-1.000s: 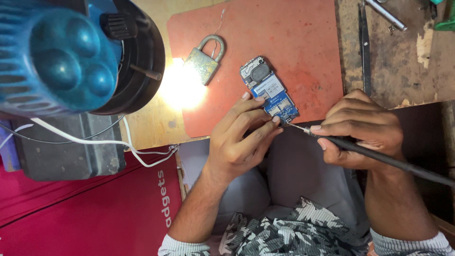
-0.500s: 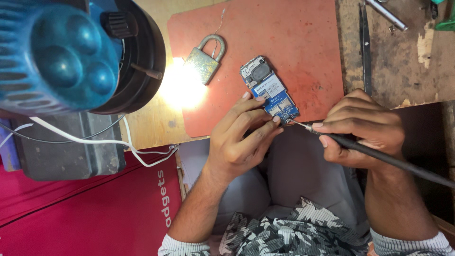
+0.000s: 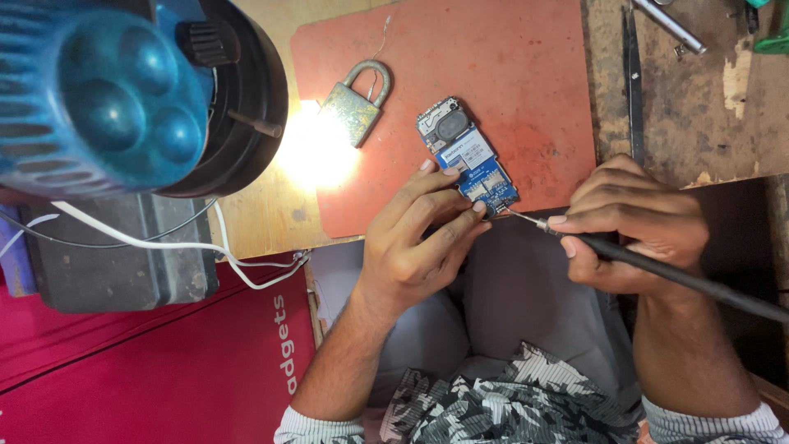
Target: The person solders a wire to a small blue circuit board using a soldering iron and solder wire. They then retrieve a small black component from a drawer, apply flux, and solder it onto the board using tweezers to hold it in place.
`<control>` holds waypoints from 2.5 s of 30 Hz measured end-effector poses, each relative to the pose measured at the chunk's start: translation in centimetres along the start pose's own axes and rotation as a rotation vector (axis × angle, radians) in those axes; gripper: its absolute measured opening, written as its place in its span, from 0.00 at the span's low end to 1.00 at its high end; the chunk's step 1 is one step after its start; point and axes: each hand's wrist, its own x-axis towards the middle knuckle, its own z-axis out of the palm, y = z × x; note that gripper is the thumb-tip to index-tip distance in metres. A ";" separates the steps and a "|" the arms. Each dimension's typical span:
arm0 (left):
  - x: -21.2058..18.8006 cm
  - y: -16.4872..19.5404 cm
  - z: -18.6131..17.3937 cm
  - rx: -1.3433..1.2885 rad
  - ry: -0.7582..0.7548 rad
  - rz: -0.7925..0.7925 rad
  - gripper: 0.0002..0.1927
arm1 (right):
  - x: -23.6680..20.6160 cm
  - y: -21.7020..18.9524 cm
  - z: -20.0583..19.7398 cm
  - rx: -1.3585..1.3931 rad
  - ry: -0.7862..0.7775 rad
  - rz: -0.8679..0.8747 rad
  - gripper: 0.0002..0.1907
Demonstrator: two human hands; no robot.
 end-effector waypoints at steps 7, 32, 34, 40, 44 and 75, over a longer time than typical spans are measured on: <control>-0.2 -0.1 -0.1 0.000 -0.002 0.003 0.13 | 0.2 -0.2 0.2 -0.022 -0.009 -0.031 0.03; -0.2 -0.1 -0.3 -0.008 -0.002 0.008 0.13 | 0.4 -0.6 0.5 -0.049 -0.038 -0.041 0.04; -0.3 -0.1 -0.5 -0.007 -0.002 0.008 0.13 | 0.4 -0.8 0.6 -0.053 -0.043 -0.039 0.04; -0.3 -0.1 -0.5 -0.004 0.004 0.007 0.13 | 0.6 -0.8 0.5 -0.039 -0.053 -0.054 0.05; -0.4 -0.1 -0.7 -0.005 0.005 0.004 0.13 | 0.6 -0.8 0.6 -0.022 -0.052 -0.056 0.05; -0.6 -0.3 -1.6 -0.008 -0.005 0.004 0.13 | 0.9 -1.3 1.2 -0.019 -0.023 -0.042 0.03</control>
